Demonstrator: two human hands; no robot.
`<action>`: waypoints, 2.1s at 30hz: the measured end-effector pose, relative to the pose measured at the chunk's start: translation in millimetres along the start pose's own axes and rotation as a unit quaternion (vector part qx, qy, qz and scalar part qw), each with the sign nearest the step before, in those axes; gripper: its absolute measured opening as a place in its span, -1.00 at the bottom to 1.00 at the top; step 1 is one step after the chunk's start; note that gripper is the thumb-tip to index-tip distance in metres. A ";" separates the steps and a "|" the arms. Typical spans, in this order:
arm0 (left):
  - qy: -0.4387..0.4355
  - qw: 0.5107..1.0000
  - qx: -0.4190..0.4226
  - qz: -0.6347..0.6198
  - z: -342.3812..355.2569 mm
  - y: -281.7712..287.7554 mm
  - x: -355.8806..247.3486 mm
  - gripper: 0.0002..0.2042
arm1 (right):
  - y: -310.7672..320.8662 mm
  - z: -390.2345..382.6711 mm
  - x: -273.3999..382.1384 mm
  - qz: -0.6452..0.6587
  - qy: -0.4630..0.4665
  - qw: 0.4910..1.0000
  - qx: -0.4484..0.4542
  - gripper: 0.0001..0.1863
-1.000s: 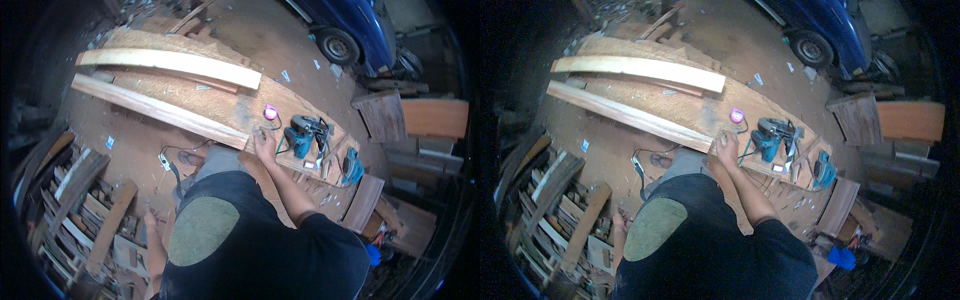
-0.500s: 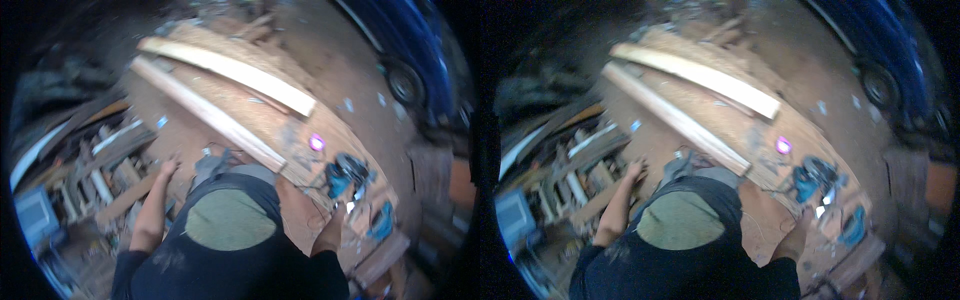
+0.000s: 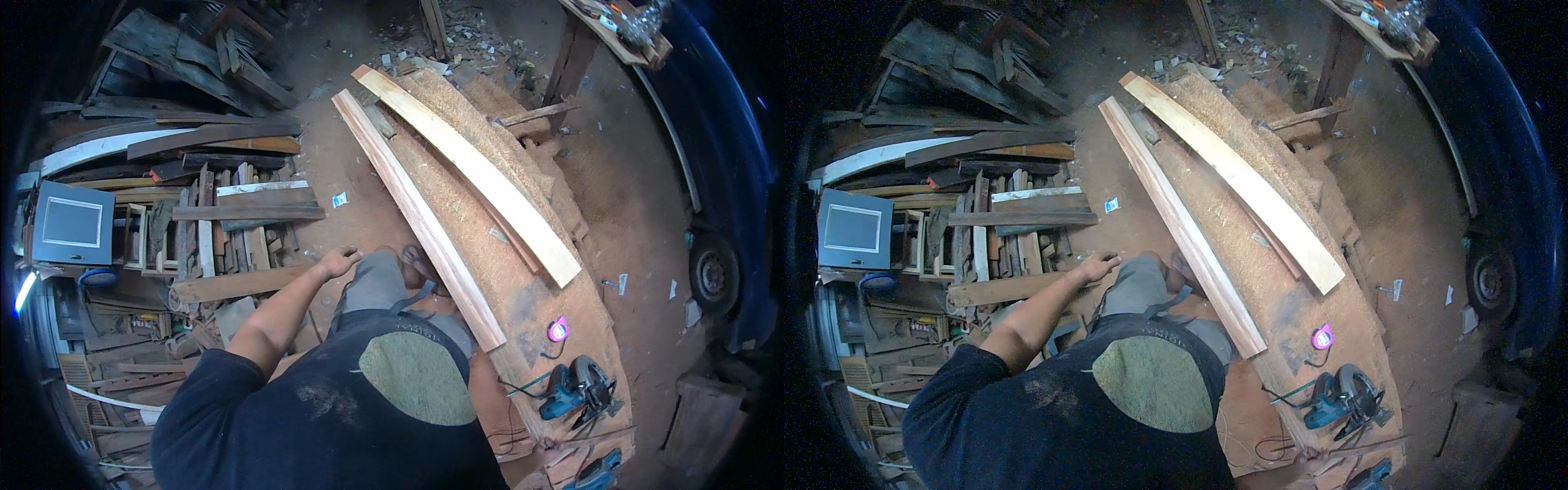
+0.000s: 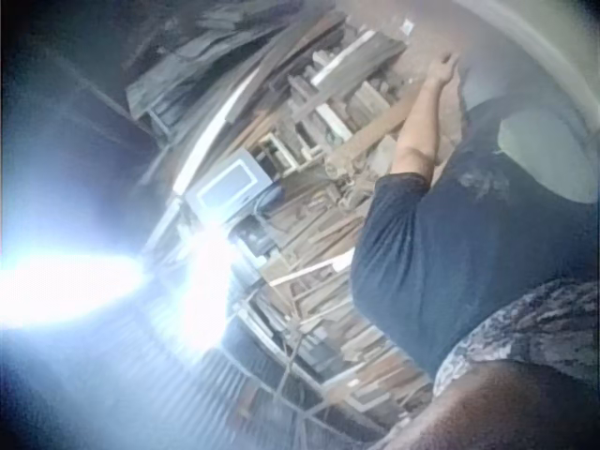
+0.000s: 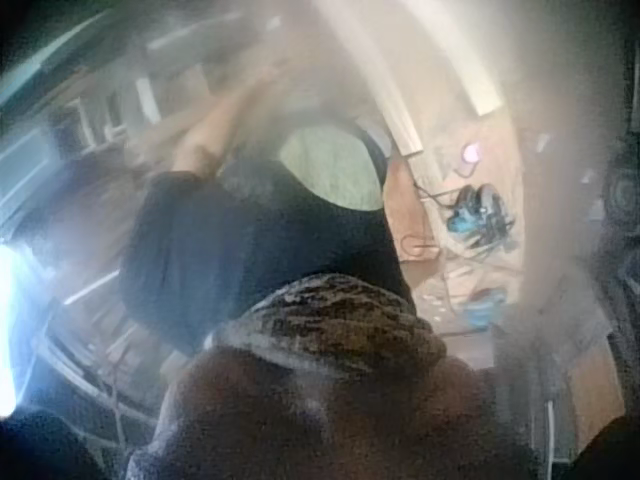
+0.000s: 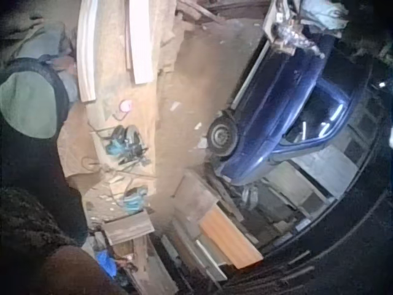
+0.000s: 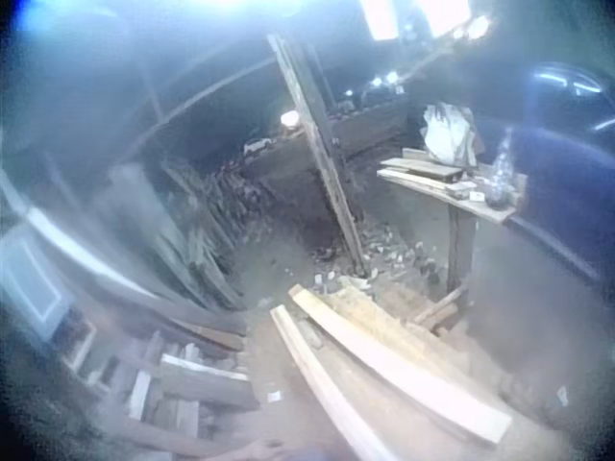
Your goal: The person measures and marks wooden planks using a tape measure, pencil, and square. They then use a circular saw to cut the planks into smaller pieces on a workbench.
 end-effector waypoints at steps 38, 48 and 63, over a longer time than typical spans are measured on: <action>-0.024 0.810 -0.264 -0.523 462.5 251.4 -23.2 0.08 | -206.6 -1155.3 931.8 -0.215 0.860 0.362 0.287 -0.72; -0.031 0.790 -0.193 -0.581 462.6 263.2 -15.6 0.11 | -206.0 -1142.2 910.9 -0.273 0.824 0.394 0.303 -0.74; -0.160 0.767 -0.238 -0.574 543.8 358.9 27.3 -0.58 | -203.1 -1140.4 905.5 -0.278 0.827 0.402 0.276 -0.68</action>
Point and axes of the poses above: each hand's wrist, its own z-axis towards the middle knuckle, its own y-axis out of the back of the hand, x = y × z, the point moved 2 cm from there along z, towards the middle knuckle, and after that the axes turned 4 degrees about -z, right-handed, at the moved point
